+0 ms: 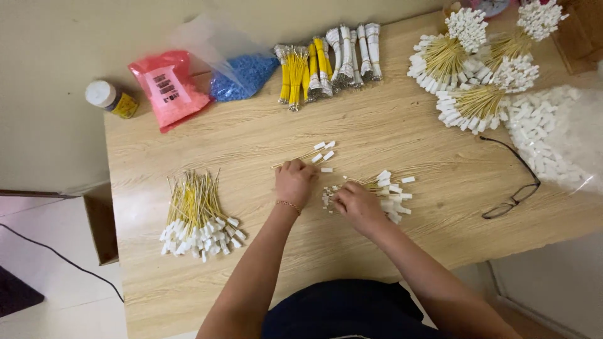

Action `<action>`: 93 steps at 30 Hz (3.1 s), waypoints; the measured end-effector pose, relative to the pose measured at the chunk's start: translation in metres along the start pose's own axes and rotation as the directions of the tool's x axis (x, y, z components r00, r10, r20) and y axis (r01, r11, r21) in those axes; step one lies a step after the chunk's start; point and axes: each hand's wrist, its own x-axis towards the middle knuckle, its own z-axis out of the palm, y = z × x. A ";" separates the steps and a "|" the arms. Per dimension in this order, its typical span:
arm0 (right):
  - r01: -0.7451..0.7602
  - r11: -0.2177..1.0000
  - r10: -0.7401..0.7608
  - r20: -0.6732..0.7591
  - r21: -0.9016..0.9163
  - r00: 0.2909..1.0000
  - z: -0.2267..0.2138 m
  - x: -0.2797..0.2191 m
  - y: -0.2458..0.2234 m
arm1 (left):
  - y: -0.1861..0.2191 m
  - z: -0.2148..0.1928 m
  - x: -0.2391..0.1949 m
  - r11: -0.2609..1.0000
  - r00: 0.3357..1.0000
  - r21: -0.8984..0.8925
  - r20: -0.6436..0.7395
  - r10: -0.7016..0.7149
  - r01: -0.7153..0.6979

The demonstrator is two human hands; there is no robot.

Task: Assembling small white plastic connectors onto the ends of thin yellow wires on a workbench

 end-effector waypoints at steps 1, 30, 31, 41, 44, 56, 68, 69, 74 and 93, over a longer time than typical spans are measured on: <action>-0.004 1.000 0.004 0.002 -0.001 1.000 -0.005 0.003 -0.002 | 0.000 0.005 0.002 1.000 1.000 -0.003 0.003 0.001 -0.001; -0.048 0.688 0.256 -0.180 0.724 0.950 -0.201 0.006 -0.106 | 0.032 -0.190 -0.022 0.242 0.964 -0.936 0.230 -0.130 0.256; -0.048 0.688 0.253 -0.177 0.724 0.951 -0.201 0.005 -0.105 | 0.030 -0.191 -0.026 0.242 0.964 -0.936 0.230 -0.134 0.257; -0.038 0.960 0.041 -0.006 0.276 0.999 -0.201 0.025 -0.164 | 0.048 -0.206 -0.032 0.190 0.958 -0.941 0.266 -0.105 0.282; -0.001 0.911 0.003 -0.004 0.411 1.000 -0.182 0.025 -0.165 | 0.049 -0.203 -0.036 0.198 0.951 -0.931 0.290 -0.105 0.306; -0.287 0.626 0.369 0.048 0.725 0.928 -0.108 0.021 -0.110 | -0.009 -0.143 -0.077 0.647 0.772 -0.480 0.567 -0.287 0.592; -0.313 0.529 0.382 0.108 0.789 0.918 -0.100 0.019 -0.113 | -0.038 -0.048 -0.119 0.846 0.738 0.005 0.487 -0.467 0.532; -0.308 0.540 0.379 0.100 0.783 0.920 -0.101 0.019 -0.111 | -0.040 -0.047 -0.120 0.845 0.726 0.005 0.507 -0.464 0.535; -0.258 0.627 0.335 0.045 0.735 0.941 -0.137 0.017 -0.135 | -0.004 -0.134 -0.087 0.549 0.750 -0.511 0.453 -0.481 0.661; 0.013 0.921 0.092 -0.250 0.389 0.964 -0.195 0.004 -0.177 | 0.076 -0.203 -0.046 -0.433 0.905 -0.856 0.386 -0.176 0.281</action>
